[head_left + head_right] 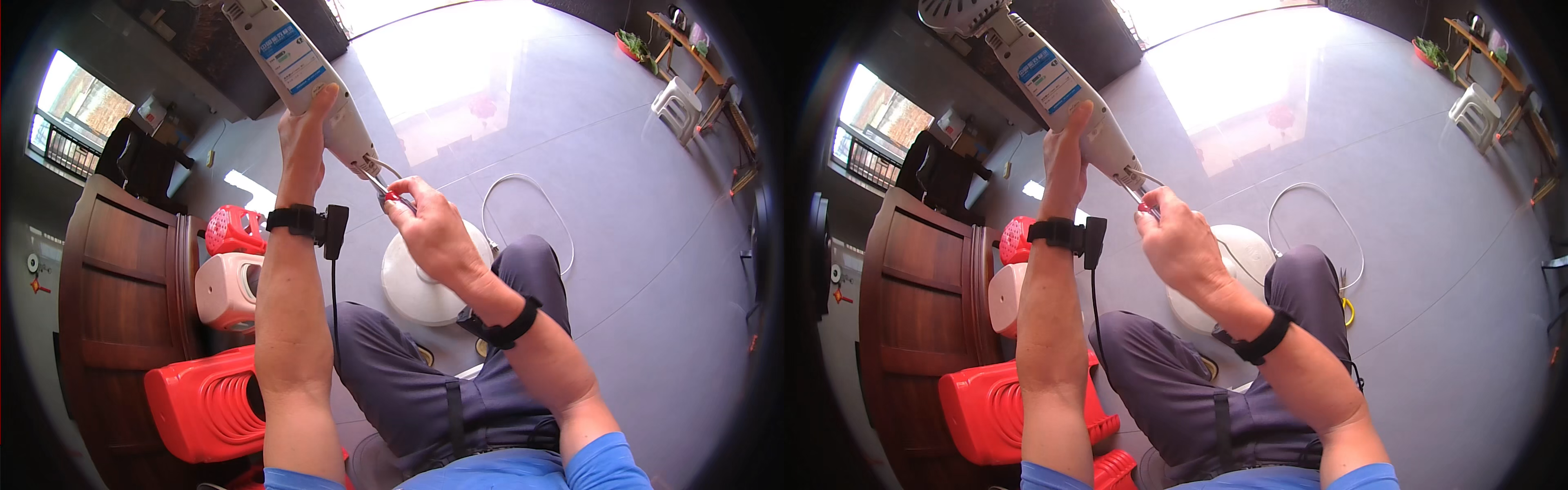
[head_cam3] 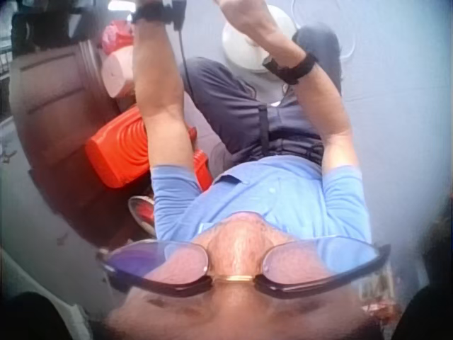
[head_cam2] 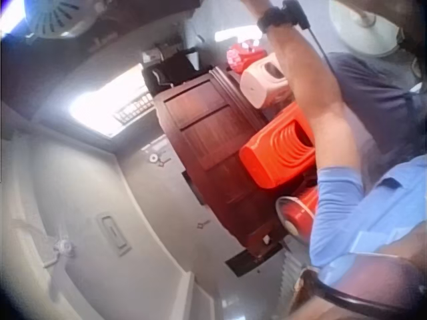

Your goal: Disassembling a standing electric fan using a screwdriver.

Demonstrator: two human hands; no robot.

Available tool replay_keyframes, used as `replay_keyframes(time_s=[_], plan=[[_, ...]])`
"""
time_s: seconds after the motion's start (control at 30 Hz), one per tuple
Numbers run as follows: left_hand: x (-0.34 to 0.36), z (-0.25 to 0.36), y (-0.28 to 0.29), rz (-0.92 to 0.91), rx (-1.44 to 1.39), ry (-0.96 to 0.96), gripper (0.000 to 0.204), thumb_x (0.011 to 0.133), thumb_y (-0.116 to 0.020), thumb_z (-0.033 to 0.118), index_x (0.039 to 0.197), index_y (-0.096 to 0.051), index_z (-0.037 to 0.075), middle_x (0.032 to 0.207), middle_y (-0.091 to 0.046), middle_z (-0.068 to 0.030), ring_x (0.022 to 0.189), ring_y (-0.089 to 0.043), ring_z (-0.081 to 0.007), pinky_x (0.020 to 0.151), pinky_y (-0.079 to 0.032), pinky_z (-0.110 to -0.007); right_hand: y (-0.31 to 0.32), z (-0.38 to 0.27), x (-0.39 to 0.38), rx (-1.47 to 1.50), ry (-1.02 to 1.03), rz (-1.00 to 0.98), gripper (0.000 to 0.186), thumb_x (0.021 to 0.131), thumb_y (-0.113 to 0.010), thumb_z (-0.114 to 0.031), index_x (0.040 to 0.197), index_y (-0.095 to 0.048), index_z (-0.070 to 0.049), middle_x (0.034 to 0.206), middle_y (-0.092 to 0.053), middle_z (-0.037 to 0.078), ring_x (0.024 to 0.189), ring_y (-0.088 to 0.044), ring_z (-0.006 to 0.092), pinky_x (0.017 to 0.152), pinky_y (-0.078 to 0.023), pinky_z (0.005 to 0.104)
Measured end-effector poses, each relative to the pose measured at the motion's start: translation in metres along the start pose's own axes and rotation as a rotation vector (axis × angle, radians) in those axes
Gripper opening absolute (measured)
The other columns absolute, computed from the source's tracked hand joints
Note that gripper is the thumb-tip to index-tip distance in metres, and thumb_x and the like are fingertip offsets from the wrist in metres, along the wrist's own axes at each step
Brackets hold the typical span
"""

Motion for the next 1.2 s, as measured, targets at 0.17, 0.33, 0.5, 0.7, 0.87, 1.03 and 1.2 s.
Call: replay_keyframes(time_s=[0.17, 0.33, 0.5, 0.7, 0.87, 1.03, 1.2], plan=[[-0.01, 0.004, -0.007, 0.016, 0.051, -0.026, 0.055, 0.086, -0.076, 0.042, 0.12, -0.064, 0.0, 0.109, -0.068, -0.0135, 0.104, -0.065, -0.0225, 0.093, -0.049, -0.037, 0.013, 0.007, 0.009, 0.685, -0.456, -0.341, 0.034, 0.097, -0.059, -0.015, 0.127, -0.057, 0.002, 0.076, -0.047, -0.004, 0.059, -0.039, 0.0039, 0.047, -0.031, 0.0234], [-0.024, 0.01, -0.012, 0.019, 0.055, -0.057, 0.056, 0.085, -0.077, 0.042, 0.117, -0.066, -0.002, 0.107, -0.07, -0.0146, 0.099, -0.068, -0.0237, 0.089, -0.052, -0.037, 0.016, 0.006, 0.011, 0.507, -0.361, -0.36, 0.037, 0.097, -0.057, -0.015, 0.13, -0.059, 0.002, 0.073, -0.054, 0.001, 0.058, -0.046, 0.0082, 0.053, -0.039, 0.0252], [-0.035, 0.014, -0.015, 0.04, 0.058, -0.04, 0.051, 0.086, -0.076, 0.038, 0.116, -0.067, -0.002, 0.106, -0.071, -0.0148, 0.097, -0.069, -0.0242, 0.087, -0.054, -0.038, 0.009, -0.004, -0.002, -0.409, 0.248, -0.109, 0.038, 0.096, -0.054, -0.014, 0.132, -0.064, -0.006, 0.083, -0.069, 0.022, 0.07, -0.07, 0.0265, 0.073, -0.055, 0.0383], [-0.043, 0.012, -0.009, 0.039, 0.058, -0.034, 0.045, 0.086, -0.076, 0.032, 0.114, -0.069, -0.002, 0.104, -0.072, -0.0144, 0.095, -0.07, -0.0227, 0.085, -0.055, -0.037, -0.016, -0.009, -0.031, -1.131, 0.492, -0.084, 0.036, 0.091, -0.057, -0.008, 0.125, -0.067, -0.003, 0.085, -0.069, 0.021, 0.065, -0.071, 0.0299, 0.064, -0.057, 0.0423], [-0.059, 0.014, -0.012, 0.046, 0.097, -0.051, 0.043, 0.085, -0.077, 0.03, 0.114, -0.069, -0.001, 0.103, -0.073, -0.0134, 0.094, -0.07, -0.0223, 0.085, -0.056, -0.036, -0.007, 0.027, -0.024, -0.084, 0.131, -0.134, 0.033, 0.098, -0.053, -0.015, 0.126, -0.061, 0.002, 0.075, -0.063, 0.012, 0.057, -0.063, 0.017, 0.053, -0.05, 0.0315], [-0.073, 0.021, -0.017, 0.012, 0.102, -0.053, 0.042, 0.089, -0.075, 0.027, 0.117, -0.066, -0.003, 0.104, -0.071, -0.0106, 0.093, -0.067, -0.0175, 0.083, -0.054, -0.034, -0.009, 0.034, -0.032, -0.086, 0.251, -0.078, 0.027, 0.097, -0.056, -0.015, 0.117, -0.064, 0.0, 0.072, -0.063, 0.018, 0.051, -0.062, 0.0276, 0.05, -0.05, 0.0415], [-0.086, 0.017, -0.001, 0.032, 0.063, -0.059, 0.036, 0.086, -0.076, 0.022, 0.112, -0.068, -0.002, 0.099, -0.073, -0.0094, 0.089, -0.069, -0.0166, 0.079, -0.055, -0.033, -0.011, 0.009, -0.06, -0.744, 0.37, 0.081, 0.019, 0.095, -0.054, -0.013, 0.107, -0.064, -0.002, 0.074, -0.067, 0.012, 0.065, -0.07, 0.0288, 0.058, -0.054, 0.0421]])
Point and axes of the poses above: each hand's wrist, its own x-axis towards the middle knuckle, its own y-axis out of the back of the hand, z = x × y, the point moved 3 cm from there along x, towards the middle knuckle
